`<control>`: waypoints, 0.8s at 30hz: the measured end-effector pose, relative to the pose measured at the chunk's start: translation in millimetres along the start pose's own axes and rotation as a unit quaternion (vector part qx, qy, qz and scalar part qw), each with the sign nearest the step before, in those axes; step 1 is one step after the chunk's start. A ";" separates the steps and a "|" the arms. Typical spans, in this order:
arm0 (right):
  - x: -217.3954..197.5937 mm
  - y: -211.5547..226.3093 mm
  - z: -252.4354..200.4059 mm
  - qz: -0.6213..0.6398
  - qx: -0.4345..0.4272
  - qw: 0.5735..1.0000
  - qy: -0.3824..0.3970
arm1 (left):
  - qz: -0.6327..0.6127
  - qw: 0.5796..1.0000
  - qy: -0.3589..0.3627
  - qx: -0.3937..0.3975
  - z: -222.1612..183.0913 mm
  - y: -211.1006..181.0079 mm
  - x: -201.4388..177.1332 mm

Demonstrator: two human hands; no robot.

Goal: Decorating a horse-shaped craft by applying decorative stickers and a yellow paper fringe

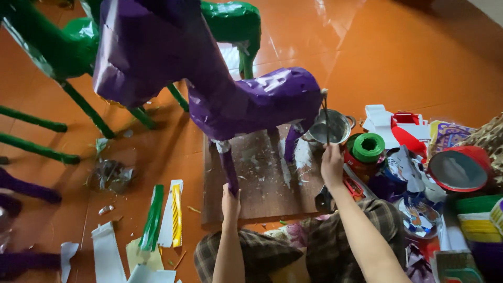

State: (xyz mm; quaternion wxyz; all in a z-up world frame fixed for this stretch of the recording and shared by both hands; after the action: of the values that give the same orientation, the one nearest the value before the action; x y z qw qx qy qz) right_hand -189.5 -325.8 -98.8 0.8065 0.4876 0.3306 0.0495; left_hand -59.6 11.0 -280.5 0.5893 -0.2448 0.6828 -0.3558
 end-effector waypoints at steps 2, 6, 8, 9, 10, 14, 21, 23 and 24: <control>-6.5 9.7 -2.7 0.025 0.051 0.998 -0.002 | -0.006 1.000 -0.003 -0.005 -8.6 -12.4 -7.2; 10.2 48.7 -30.9 0.096 0.030 0.995 -0.007 | 0.017 1.000 0.006 -0.011 2.5 4.4 3.2; 41.7 52.4 -52.8 0.098 0.002 0.994 0.058 | 0.021 1.000 -0.001 -0.016 0.2 3.8 3.6; 58.5 55.6 -63.2 0.100 -0.024 0.988 0.115 | 0.025 1.000 -0.004 -0.015 1.5 1.8 3.7; 82.8 51.5 -68.5 0.099 -0.026 0.988 0.117 | 0.024 1.000 -0.006 -0.016 2.1 2.9 3.0; 133.0 82.4 -97.4 0.031 -0.187 0.965 0.179 | 0.021 1.000 0.006 -0.015 0.4 4.4 2.2; 145.1 73.3 -84.2 0.086 -0.197 0.956 0.202 | 0.015 1.000 0.004 -0.023 -2.1 -0.6 -1.0; 115.4 56.3 -68.0 0.077 -0.180 0.967 0.165 | 0.001 1.000 0.011 -0.024 -2.4 -3.9 -4.0; 99.1 46.9 -60.4 0.070 -0.166 0.975 0.131 | -0.011 0.999 0.012 -0.029 -2.8 -5.3 -5.2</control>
State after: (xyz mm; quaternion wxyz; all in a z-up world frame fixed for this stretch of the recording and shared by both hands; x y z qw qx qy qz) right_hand -136.3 -216.0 -126.9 0.8205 0.3582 0.3855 0.2232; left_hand -61.8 12.2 -273.0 0.5694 -0.2650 0.6972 -0.3456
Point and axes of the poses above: each hand's wrist, its own z-axis towards the middle knuckle, its own x-axis out of the palm, y = z × x, the point moved 3 cm from there along z, towards the middle knuckle, and after that the axes turned 5 degrees about y, right-handed, at the moved point
